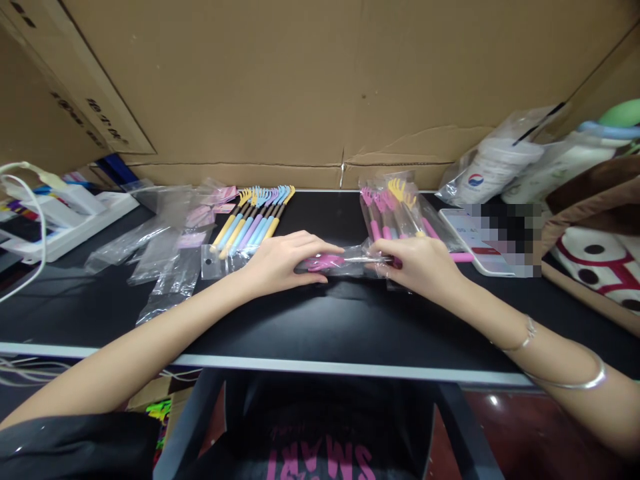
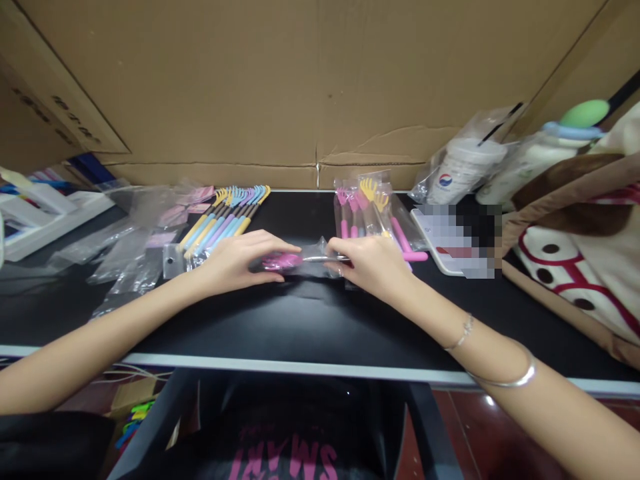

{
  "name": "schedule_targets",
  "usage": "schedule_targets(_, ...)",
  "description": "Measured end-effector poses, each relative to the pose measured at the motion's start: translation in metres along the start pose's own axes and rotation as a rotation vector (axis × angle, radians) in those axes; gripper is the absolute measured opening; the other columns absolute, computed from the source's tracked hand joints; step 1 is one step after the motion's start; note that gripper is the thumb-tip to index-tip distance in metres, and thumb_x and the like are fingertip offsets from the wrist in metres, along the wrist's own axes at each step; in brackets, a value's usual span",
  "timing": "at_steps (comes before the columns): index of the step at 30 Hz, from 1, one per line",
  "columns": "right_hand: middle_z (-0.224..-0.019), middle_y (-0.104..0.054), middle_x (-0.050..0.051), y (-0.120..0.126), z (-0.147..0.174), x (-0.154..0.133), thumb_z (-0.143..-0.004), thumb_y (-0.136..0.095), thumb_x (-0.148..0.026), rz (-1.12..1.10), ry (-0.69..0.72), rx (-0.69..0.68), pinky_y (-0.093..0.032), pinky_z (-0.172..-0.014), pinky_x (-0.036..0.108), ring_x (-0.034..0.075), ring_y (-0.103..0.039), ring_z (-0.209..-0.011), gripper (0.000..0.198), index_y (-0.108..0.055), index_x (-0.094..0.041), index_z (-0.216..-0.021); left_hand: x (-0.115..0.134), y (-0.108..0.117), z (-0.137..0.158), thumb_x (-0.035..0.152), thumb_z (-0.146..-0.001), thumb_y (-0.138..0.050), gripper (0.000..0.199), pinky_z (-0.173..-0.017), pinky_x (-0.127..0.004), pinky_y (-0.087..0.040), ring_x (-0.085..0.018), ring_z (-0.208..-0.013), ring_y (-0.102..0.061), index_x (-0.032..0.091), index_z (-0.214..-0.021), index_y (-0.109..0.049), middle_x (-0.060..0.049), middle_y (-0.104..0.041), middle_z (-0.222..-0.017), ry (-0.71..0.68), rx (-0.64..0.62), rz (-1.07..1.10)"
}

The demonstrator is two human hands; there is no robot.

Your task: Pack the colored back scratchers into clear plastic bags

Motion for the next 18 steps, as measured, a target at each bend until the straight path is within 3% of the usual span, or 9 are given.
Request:
schedule_targets(6, -0.06, -0.067, -0.004, 0.004, 0.0, 0.011, -0.085, -0.062, -0.038, -0.018, -0.055, 0.022, -0.028, -0.049, 0.023, 0.015, -0.062, -0.054, 0.013, -0.061, -0.025, -0.083, -0.001, 0.017, -0.002, 0.046, -0.086, -0.064, 0.057, -0.088, -0.033, -0.047, -0.023, -0.108, -0.061, 0.021, -0.135, -0.05, -0.008, -0.065, -0.119, 0.006, 0.069, -0.195)
schedule_targets(11, -0.055, -0.062, -0.003, 0.009, -0.001, 0.023, -0.083, -0.065, -0.042, 0.064, -0.093, 0.037, -0.024, -0.046, 0.023, 0.016, -0.06, -0.052, 0.021, -0.058, -0.023, -0.079, -0.01, 0.028, -0.002, 0.042, -0.089, -0.061, 0.045, -0.094, -0.035, -0.044, -0.024, -0.109, -0.06, 0.02, -0.128, -0.055, -0.008, -0.066, -0.118, 0.049, 0.095, -0.317)
schedule_targets(18, -0.058, -0.064, -0.002, 0.009, -0.001, 0.022, -0.089, -0.056, -0.047, 0.072, -0.071, 0.039, -0.024, -0.047, 0.023, 0.016, -0.059, -0.053, 0.024, -0.059, -0.024, -0.082, -0.007, 0.025, -0.002, 0.043, -0.089, -0.059, 0.044, -0.091, -0.035, -0.044, -0.023, -0.106, -0.061, 0.021, -0.127, -0.055, -0.006, -0.067, -0.116, 0.023, 0.084, -0.313)
Point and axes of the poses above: each hand's wrist, its own z-axis away from the middle knuckle, its own y-axis out of the back of the hand, x = y × z, the point moved 8 cm from there along -z, towards the middle knuckle
